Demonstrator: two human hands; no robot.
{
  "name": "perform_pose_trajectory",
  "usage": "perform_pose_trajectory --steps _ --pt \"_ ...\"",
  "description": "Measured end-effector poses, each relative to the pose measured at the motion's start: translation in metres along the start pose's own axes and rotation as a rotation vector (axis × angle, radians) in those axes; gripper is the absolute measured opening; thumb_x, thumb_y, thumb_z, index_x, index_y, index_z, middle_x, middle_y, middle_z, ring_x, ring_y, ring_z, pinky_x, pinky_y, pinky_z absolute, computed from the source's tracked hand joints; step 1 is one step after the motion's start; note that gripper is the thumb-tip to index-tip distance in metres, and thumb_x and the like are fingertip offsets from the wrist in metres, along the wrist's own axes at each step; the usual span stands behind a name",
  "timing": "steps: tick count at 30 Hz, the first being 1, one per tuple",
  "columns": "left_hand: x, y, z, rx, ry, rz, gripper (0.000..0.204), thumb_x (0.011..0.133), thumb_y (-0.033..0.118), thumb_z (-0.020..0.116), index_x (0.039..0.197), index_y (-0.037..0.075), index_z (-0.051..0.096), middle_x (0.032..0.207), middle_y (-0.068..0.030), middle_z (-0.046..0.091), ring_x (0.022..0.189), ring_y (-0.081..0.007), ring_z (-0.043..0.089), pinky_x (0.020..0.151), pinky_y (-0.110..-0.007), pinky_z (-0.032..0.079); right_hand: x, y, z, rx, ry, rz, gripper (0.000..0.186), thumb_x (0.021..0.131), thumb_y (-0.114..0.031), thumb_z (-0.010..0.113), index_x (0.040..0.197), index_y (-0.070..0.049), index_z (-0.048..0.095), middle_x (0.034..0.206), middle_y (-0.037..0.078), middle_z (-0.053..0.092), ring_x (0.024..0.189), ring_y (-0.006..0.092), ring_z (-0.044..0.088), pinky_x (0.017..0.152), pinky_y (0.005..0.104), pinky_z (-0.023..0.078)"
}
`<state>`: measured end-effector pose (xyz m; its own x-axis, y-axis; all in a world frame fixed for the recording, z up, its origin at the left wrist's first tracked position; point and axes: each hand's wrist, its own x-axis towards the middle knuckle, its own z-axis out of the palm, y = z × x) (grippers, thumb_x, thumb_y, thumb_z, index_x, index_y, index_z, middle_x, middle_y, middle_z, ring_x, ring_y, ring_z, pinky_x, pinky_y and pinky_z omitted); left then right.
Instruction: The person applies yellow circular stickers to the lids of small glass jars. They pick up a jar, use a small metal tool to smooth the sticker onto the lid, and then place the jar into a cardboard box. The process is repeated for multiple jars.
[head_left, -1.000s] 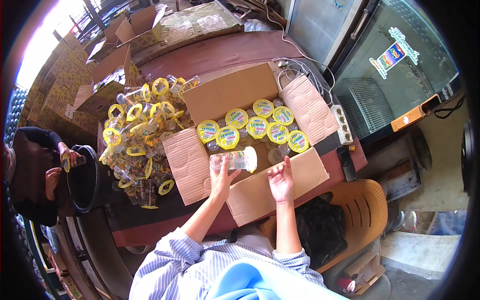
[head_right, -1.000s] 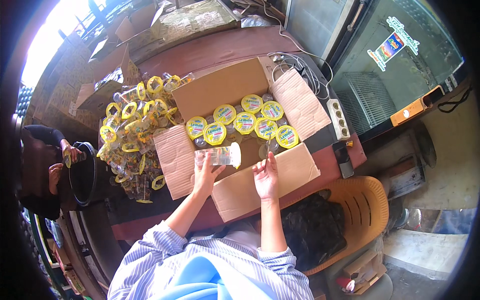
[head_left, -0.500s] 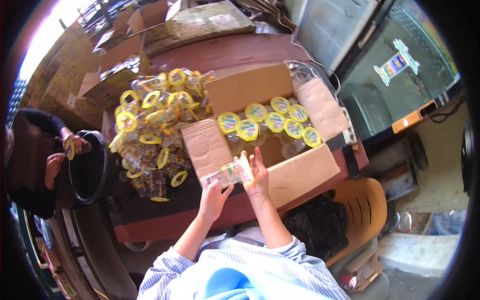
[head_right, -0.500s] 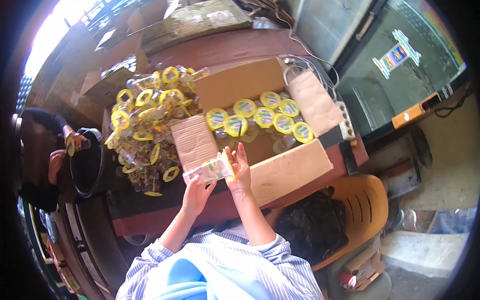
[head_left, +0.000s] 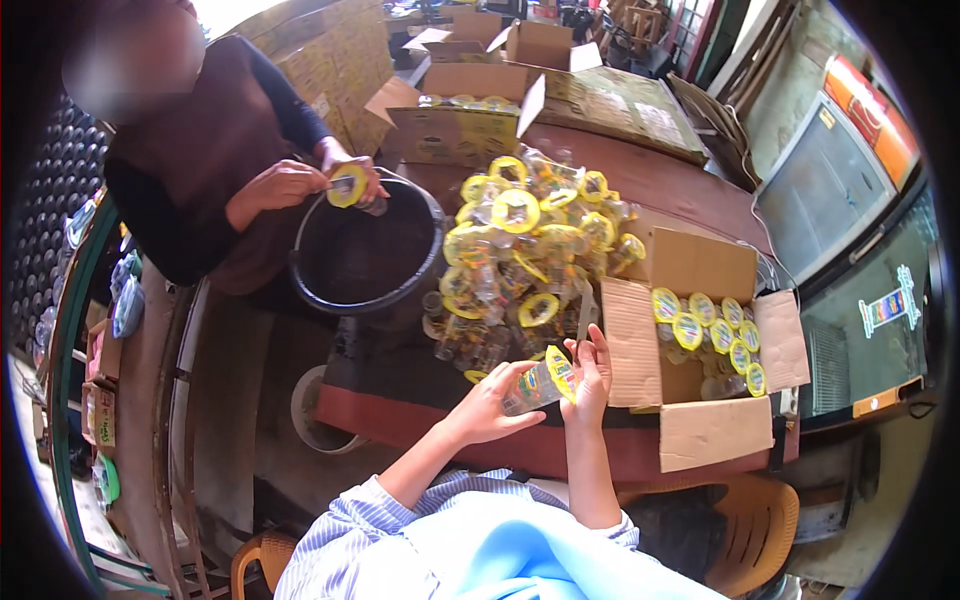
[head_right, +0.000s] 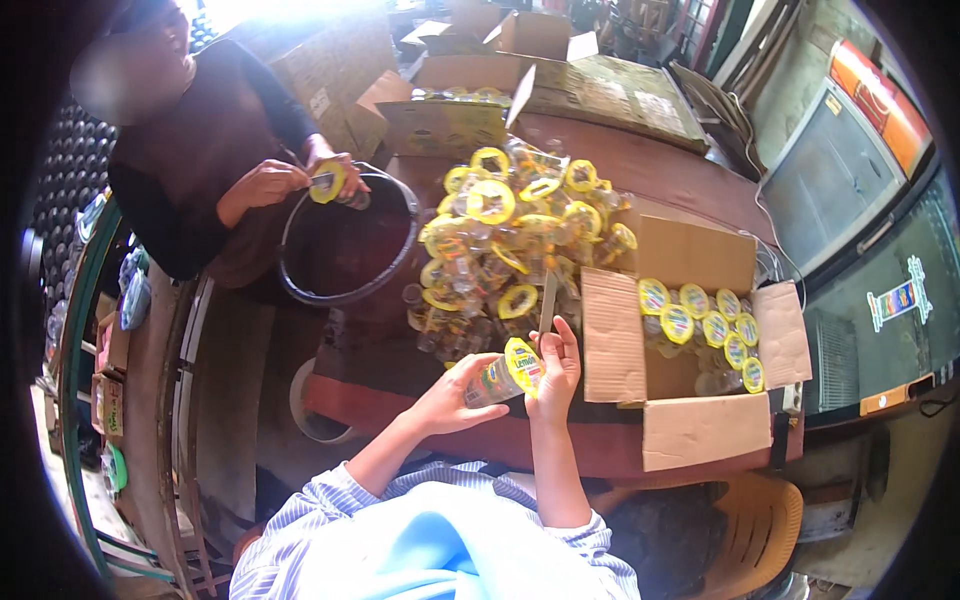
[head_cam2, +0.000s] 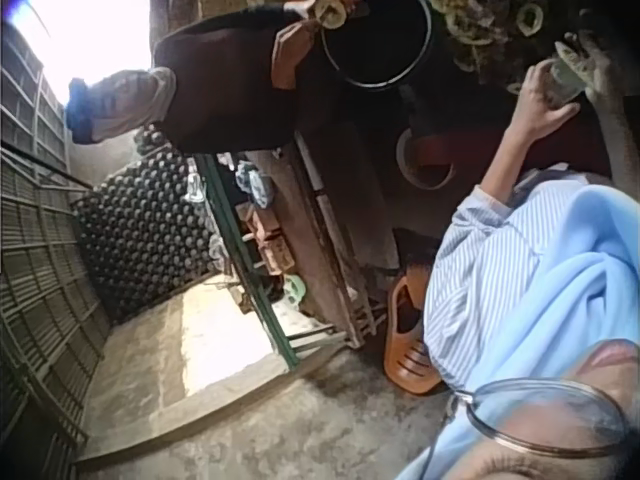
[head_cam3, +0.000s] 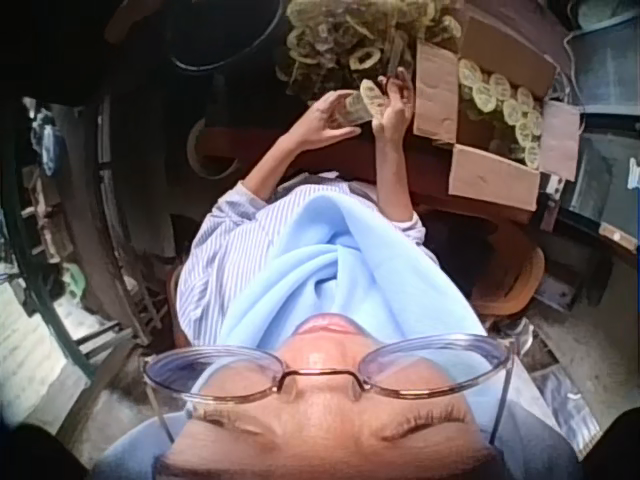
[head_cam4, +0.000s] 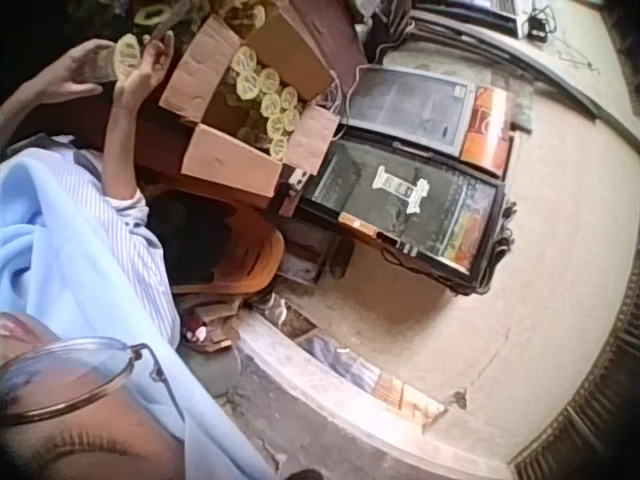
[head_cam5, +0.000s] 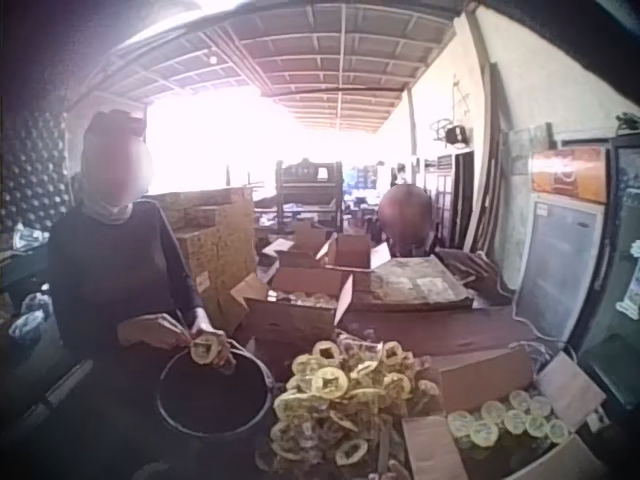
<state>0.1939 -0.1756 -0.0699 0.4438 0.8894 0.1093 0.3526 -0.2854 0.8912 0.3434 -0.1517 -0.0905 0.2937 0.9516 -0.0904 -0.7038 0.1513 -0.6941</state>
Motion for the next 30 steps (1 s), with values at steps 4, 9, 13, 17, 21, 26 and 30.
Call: perform_pose_trajectory --steps 4,9,13,17,21,26,30 --pt "-0.018 -0.006 -0.027 -0.077 0.051 -0.012 0.072 0.069 0.026 0.068 0.126 0.007 0.027 0.113 -0.0165 0.039 0.101 -0.0296 0.046 0.081 -0.037 0.043 -0.017 0.024 0.036 -0.103 0.022 -0.104 0.026 0.083 -0.006 0.051 0.109 -0.004 0.049 0.075 0.0 0.054 0.076 0.0097 0.053 0.072 0.0234 0.045" --pt "-0.027 -0.021 -0.05 0.017 0.085 0.167 0.069 0.069 0.024 0.067 0.122 0.002 0.028 0.11 -0.0184 0.041 0.101 -0.0328 0.045 0.084 -0.037 0.041 -0.033 0.037 0.072 -0.2 0.02 -0.203 0.025 0.081 -0.002 0.051 0.107 -0.002 0.05 0.076 0.0 0.051 0.073 0.007 0.05 0.069 0.0201 0.043" --pt "-0.03 -0.026 -0.053 -0.026 0.169 0.192 0.069 0.067 0.024 0.068 0.118 -0.002 0.03 0.109 -0.0201 0.043 0.1 -0.0334 0.047 0.084 -0.037 0.04 -0.04 0.045 0.091 -0.357 0.017 -0.221 0.024 0.08 -0.001 0.053 0.104 -0.001 0.05 0.075 -0.001 0.049 0.067 0.0033 0.044 0.062 0.0172 0.038" --pt "-0.03 -0.035 -0.05 -0.073 0.241 0.2 0.07 0.066 0.023 0.069 0.118 -0.001 0.03 0.107 -0.0198 0.046 0.099 -0.0326 0.048 0.083 -0.036 0.041 -0.039 0.044 0.099 -0.393 -0.06 -0.224 0.023 0.08 -0.002 0.054 0.103 -0.002 0.051 0.076 0.0 0.05 0.071 0.005 0.048 0.063 0.0178 0.04" --pt "-0.026 -0.02 -0.061 -0.075 0.21 0.103 0.068 0.066 0.018 0.07 0.118 -0.001 0.031 0.106 -0.0188 0.049 0.099 -0.0307 0.051 0.081 -0.036 0.042 -0.035 0.042 0.101 -0.457 -0.127 -0.268 0.023 0.081 -0.004 0.055 0.103 -0.001 0.051 0.075 0.0 0.05 0.07 0.0049 0.048 0.063 0.0178 0.04" --pt "-0.017 -0.015 -0.063 -0.17 0.286 0.141 0.065 0.066 0.013 0.069 0.118 -0.001 0.033 0.103 -0.0169 0.051 0.098 -0.0292 0.052 0.082 -0.035 0.042 -0.034 0.027 0.113 -0.405 -0.221 -0.232 0.022 0.081 -0.005 0.055 0.102 -0.002 0.052 0.074 0.0 0.05 0.069 0.0045 0.047 0.063 0.0182 0.04" --pt "-0.008 -0.016 -0.069 -0.196 0.485 0.139 0.064 0.06 0.005 0.072 0.113 0.0 0.038 0.102 -0.0102 0.054 0.095 -0.0167 0.054 0.083 -0.029 0.042 -0.025 0.02 0.105 -0.377 -0.176 -0.257 0.026 0.08 -0.003 0.055 0.105 -0.001 0.051 0.076 -0.002 0.05 0.069 0.0033 0.046 0.065 0.0177 0.039"
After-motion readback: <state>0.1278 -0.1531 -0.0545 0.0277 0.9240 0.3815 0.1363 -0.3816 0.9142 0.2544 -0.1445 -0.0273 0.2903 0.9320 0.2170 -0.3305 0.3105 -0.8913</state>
